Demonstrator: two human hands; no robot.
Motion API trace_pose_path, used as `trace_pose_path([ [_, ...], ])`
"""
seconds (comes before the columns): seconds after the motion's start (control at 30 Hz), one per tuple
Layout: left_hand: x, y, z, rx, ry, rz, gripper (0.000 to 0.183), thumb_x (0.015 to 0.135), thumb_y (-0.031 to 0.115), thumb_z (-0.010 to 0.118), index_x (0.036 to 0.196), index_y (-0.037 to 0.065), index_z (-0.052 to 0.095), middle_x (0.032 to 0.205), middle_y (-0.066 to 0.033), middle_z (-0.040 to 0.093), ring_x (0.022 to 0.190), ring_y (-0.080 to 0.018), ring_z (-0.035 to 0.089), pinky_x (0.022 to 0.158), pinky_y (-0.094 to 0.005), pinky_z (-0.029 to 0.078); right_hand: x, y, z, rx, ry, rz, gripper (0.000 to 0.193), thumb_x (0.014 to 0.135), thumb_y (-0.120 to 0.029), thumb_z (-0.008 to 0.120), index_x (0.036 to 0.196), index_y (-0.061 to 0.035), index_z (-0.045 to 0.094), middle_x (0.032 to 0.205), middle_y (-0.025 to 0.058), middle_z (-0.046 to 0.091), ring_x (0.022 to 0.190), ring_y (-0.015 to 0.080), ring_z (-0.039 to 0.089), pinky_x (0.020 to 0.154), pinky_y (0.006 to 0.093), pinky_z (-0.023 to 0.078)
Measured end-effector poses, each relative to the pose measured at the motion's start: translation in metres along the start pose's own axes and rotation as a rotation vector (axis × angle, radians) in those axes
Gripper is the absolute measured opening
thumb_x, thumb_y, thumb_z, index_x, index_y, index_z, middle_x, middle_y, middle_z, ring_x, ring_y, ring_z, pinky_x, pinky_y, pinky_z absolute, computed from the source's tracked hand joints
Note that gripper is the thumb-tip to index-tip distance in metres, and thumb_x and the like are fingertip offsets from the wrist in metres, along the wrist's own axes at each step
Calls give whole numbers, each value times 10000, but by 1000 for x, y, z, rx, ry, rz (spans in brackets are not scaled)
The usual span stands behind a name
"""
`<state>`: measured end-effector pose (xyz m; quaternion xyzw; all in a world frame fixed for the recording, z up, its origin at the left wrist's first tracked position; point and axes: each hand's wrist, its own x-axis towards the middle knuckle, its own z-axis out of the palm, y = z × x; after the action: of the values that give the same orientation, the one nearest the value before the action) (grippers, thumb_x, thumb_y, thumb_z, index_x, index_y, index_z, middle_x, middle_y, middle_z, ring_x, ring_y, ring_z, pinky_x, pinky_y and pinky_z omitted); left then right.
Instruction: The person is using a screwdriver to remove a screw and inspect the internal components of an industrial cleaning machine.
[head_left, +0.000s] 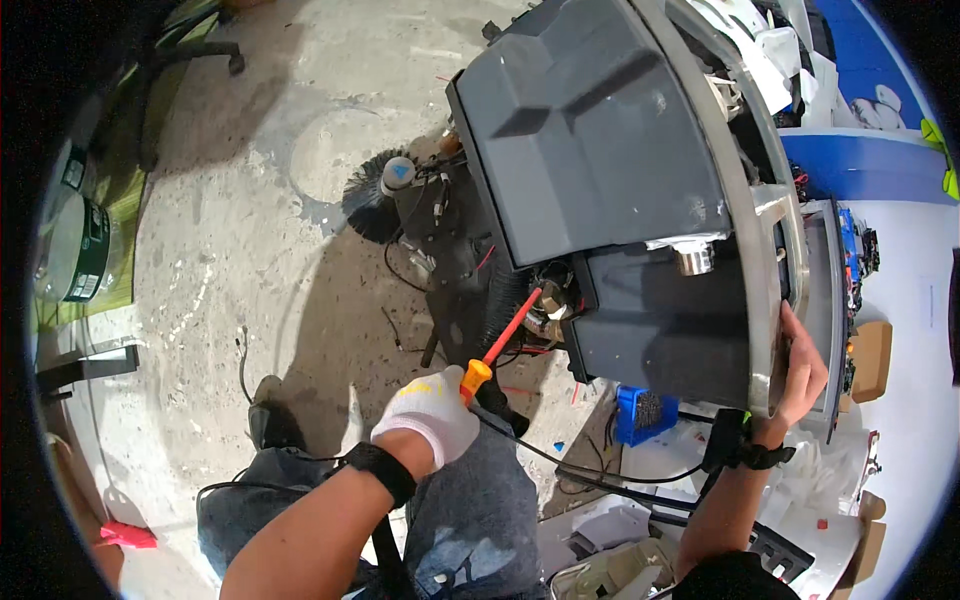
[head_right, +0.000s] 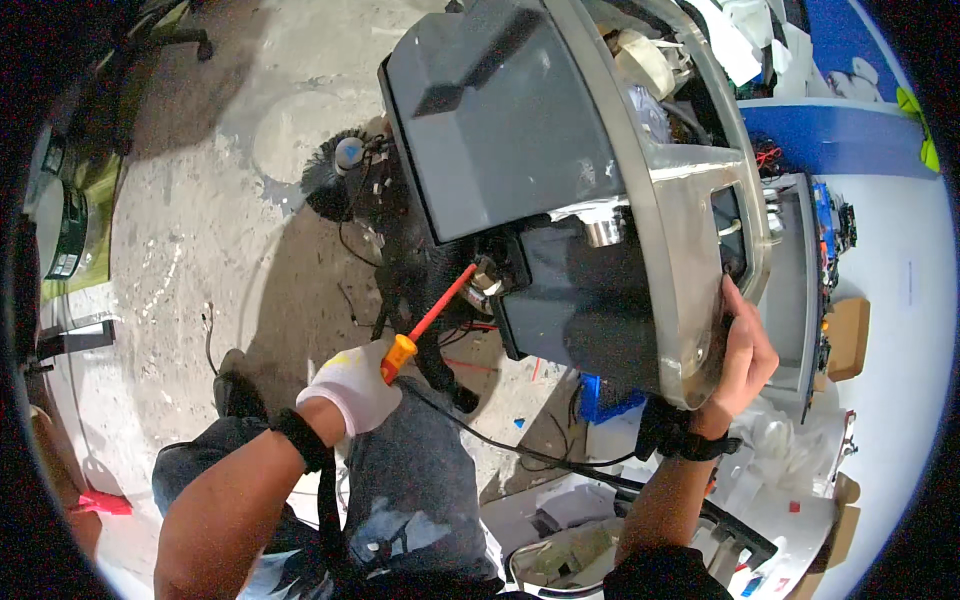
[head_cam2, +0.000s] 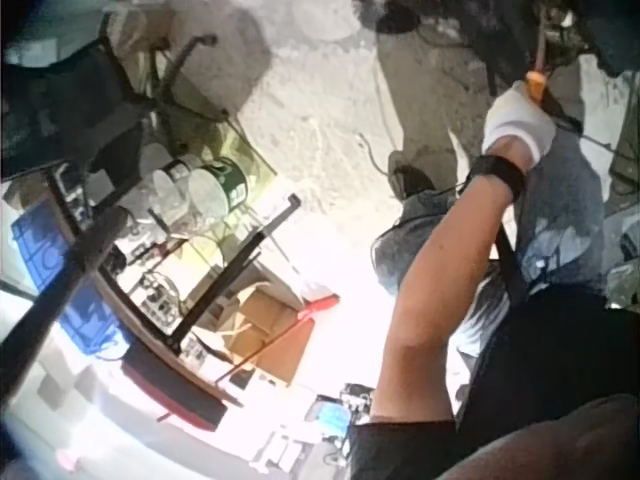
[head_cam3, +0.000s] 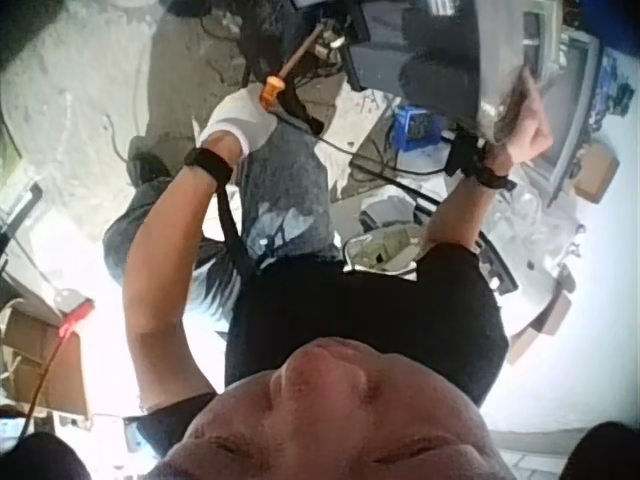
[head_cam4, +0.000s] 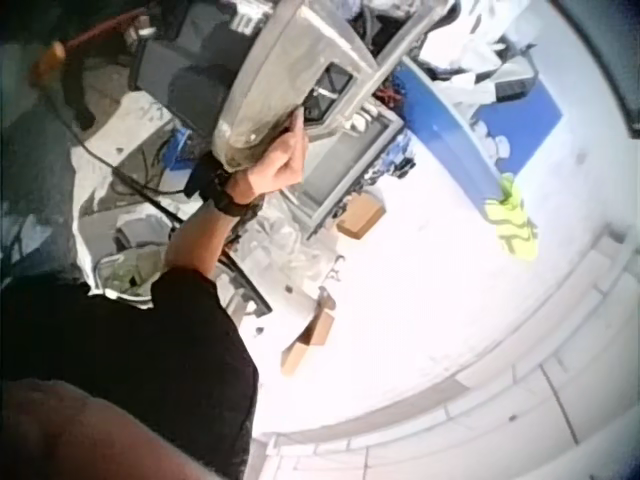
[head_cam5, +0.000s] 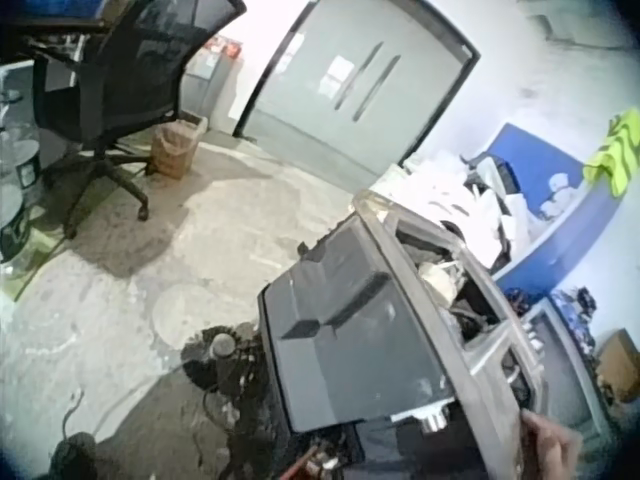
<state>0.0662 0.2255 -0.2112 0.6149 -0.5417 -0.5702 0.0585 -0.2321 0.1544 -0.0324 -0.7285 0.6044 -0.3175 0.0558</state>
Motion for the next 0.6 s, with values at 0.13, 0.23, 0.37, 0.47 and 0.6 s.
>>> trace_pose_path([
  [0.13,5,11,14,-223,-137,-33,321,751,201,528,999,-2,550,951,-240,611,930,-383,579,792,-417,463,2,2,-2,23,5,-58,464,907,-286,426,1129,98,561,1043,155,618,920,170,561,862,267,396],
  [0.23,9,13,21,-86,-54,-11,337,728,176,533,1017,2,547,955,-243,611,931,-381,582,795,-418,466,4,-3,5,15,60,-30,457,904,-283,449,1137,95,557,1034,135,611,901,159,542,863,264,390],
  [0.37,-8,8,1,116,37,-45,315,787,142,468,1060,-6,522,940,-240,619,909,-381,595,790,-433,467,2,-10,13,112,85,22,431,904,-271,484,1143,80,559,1027,134,615,932,165,548,873,274,394],
  [0.47,-8,12,2,159,59,-45,307,796,143,464,1058,-7,522,935,-232,621,910,-381,594,786,-435,467,2,-12,12,119,100,10,419,904,-270,492,1147,63,565,1000,125,626,927,160,552,860,272,398],
  [0.6,2,9,9,113,31,-37,316,775,152,494,1052,3,530,947,-226,620,923,-377,589,793,-424,466,1,-15,11,101,96,2,410,903,-263,493,1153,53,566,973,109,633,901,141,548,838,259,399],
])
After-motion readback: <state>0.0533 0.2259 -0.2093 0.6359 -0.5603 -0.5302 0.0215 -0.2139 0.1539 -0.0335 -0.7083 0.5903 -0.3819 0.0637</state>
